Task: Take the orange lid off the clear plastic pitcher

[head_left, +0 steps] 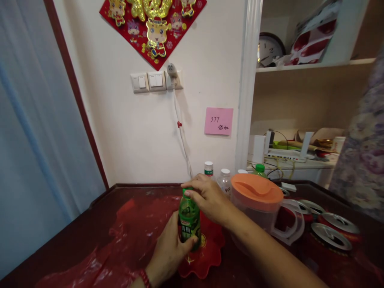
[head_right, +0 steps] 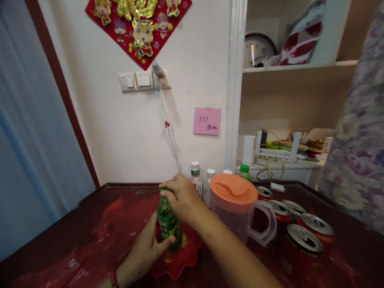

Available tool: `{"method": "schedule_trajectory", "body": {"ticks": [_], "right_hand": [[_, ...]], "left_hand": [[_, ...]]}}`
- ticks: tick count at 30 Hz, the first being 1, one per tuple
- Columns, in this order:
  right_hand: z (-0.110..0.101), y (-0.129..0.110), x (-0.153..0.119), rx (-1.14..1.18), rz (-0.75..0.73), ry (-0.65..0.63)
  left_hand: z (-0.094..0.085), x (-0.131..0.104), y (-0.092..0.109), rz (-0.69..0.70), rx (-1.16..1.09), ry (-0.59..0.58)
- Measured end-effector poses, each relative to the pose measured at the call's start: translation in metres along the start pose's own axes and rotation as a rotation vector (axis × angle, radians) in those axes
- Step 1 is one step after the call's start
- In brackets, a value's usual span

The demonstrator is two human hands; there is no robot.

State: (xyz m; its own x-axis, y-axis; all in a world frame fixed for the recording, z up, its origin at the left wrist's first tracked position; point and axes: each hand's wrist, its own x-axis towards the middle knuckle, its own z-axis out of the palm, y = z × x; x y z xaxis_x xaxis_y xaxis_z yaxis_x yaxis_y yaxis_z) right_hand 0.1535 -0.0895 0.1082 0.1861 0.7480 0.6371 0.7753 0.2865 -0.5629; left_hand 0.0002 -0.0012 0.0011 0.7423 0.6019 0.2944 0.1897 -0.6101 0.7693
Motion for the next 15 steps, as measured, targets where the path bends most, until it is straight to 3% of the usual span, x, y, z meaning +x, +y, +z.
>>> {"method": "schedule_trajectory", "body": {"ticks": [4, 10, 15], "right_hand": [[-0.003, -0.001, 0.000, -0.018, 0.010, 0.000], [-0.011, -0.006, 0.002, 0.036, -0.033, -0.114], [-0.002, -0.003, 0.007, -0.060, 0.050, -0.038]], "left_hand": [[-0.001, 0.000, 0.001, -0.032, -0.024, -0.018], [-0.002, 0.000, 0.003, -0.035, -0.032, -0.031], [-0.003, 0.000, 0.005, -0.039, -0.047, -0.035]]}}
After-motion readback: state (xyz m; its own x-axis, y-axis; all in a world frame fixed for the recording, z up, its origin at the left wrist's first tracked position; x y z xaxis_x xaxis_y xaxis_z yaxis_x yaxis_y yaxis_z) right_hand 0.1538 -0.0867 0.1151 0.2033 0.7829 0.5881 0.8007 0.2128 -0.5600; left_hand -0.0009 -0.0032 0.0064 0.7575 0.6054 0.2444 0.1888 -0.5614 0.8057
